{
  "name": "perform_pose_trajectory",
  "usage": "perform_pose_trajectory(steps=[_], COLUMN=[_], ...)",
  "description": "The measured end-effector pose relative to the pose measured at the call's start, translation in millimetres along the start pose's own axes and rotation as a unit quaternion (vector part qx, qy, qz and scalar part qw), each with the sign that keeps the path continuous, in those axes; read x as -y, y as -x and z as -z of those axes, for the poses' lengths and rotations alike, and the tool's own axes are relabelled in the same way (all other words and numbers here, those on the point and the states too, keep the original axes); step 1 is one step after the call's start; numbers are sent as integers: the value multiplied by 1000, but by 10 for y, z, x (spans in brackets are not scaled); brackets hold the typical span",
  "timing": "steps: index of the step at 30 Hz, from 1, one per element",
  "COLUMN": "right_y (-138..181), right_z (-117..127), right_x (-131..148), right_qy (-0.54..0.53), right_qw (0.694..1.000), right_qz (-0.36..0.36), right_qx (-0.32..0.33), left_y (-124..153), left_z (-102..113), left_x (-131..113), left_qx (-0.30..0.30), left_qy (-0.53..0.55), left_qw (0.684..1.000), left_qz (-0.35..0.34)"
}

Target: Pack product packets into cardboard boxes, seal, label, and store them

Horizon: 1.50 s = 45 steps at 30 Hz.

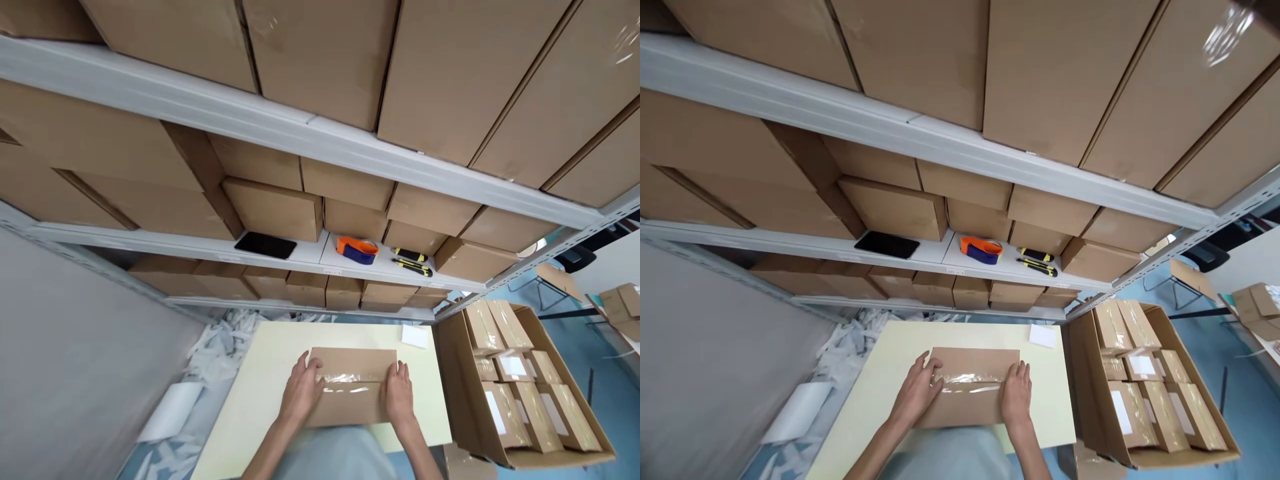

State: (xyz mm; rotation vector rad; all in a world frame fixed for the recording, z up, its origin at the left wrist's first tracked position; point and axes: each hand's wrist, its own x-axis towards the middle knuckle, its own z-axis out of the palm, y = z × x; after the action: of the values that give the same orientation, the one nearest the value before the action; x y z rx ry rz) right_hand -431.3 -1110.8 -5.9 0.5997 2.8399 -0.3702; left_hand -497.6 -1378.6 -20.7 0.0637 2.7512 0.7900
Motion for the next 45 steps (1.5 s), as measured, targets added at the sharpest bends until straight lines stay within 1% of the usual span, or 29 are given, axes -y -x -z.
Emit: perform_pose_trajectory(steps=[1,2,3,5,7,9,11,13,14,15,17,20,23,28,31,33,35,36,38,40,43,45], right_y=[-54,-127,-217,-436,-683,-933,-1180,-1425,-1544,-1658,-1858,-2054,-2130,-2109,-1970,-1751,-1404,-1188,-709,-236,309,528], right_z=[39,101,192,463,835,1255,1650,1958,2067,2146,2216,2161,2028,1915,1830,1673,1432,1298,1050,879,801,840], right_x=[59,130,215,432,709,1031,1370,1688,1827,1947,2123,2234,2222,2100,1959,1791,1565,1441,1208,1036,917,885], right_qy=[2,1,-2,-7,-9,-5,6,32,53,77,95,104,99,64,35,-16,-150,-243,-396,-475,-541,-581], right_qw=[1000,1000,998,992,979,965,953,947,948,953,956,962,967,962,959,959,948,929,878,845,817,794], right_qz=[-1,17,45,111,176,223,261,277,274,263,254,234,216,243,262,266,273,275,268,242,181,147], right_qx=[-8,-18,-32,-65,-104,-137,-156,-158,-150,-131,-111,-93,-96,-109,-101,-91,-67,-48,-3,42,85,98], left_y=[-25,-69,-133,-314,-546,-790,-1015,-1197,-1265,-1315,-1356,-1286,-1131,-853,-651,-465,-233,-106,149,380,662,814], left_z=[1,12,37,147,345,618,915,1176,1276,1353,1429,1388,1241,994,886,817,746,712,645,581,501,484], left_x=[-21,-56,-112,-298,-579,-917,-1243,-1498,-1588,-1654,-1715,-1663,-1495,-1161,-1025,-976,-957,-959,-979,-1014,-1053,-1057], left_qx=[-7,-16,-27,-61,-104,-145,-185,-218,-231,-241,-254,-268,-275,-258,-246,-239,-232,-228,-218,-202,-187,-176], left_qy=[-2,-2,0,9,21,35,49,61,65,70,77,90,106,135,179,223,269,289,319,340,369,388], left_qw=[1000,999,998,993,984,972,958,948,944,941,938,934,935,944,940,934,927,923,918,914,908,903], left_qz=[-15,-34,-56,-102,-144,-183,-212,-225,-228,-227,-224,-218,-199,-156,-154,-145,-122,-109,-92,-87,-68,-58])
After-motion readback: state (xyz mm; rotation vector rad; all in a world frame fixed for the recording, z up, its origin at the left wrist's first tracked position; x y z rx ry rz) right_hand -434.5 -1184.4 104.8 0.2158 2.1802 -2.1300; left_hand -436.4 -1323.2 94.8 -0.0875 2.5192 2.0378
